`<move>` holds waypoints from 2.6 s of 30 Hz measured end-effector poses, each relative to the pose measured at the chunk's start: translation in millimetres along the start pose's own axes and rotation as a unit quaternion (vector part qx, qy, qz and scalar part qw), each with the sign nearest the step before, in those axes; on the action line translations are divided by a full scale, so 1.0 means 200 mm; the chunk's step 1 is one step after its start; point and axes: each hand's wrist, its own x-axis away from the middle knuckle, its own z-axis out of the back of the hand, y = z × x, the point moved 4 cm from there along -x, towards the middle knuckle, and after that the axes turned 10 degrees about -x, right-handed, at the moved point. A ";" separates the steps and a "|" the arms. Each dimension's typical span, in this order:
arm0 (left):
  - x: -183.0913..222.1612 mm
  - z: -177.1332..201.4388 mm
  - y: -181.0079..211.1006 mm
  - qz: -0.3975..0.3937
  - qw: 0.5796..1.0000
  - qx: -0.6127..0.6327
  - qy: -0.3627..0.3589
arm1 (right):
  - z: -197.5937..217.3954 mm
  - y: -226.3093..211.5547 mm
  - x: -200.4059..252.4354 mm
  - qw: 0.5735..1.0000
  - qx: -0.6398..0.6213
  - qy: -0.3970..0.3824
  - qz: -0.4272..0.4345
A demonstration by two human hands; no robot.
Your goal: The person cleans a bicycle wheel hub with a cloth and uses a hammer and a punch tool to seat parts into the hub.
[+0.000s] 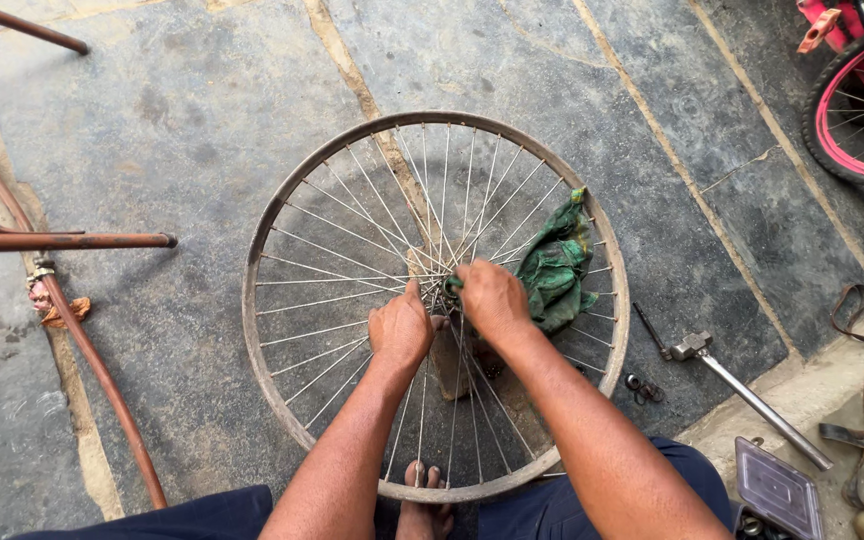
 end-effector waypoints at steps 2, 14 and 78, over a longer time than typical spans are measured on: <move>0.01 -0.01 -0.01 -0.001 1.000 0.006 0.001 | 0.04 0.01 0.00 0.999 0.034 0.019 0.026; -0.01 0.00 -0.01 0.004 1.000 0.018 0.004 | 0.01 -0.05 -0.12 0.987 -0.018 -0.160 0.024; -0.20 0.10 -0.23 -0.067 0.973 0.154 0.158 | 0.37 0.11 0.75 0.924 -0.101 -0.193 -0.313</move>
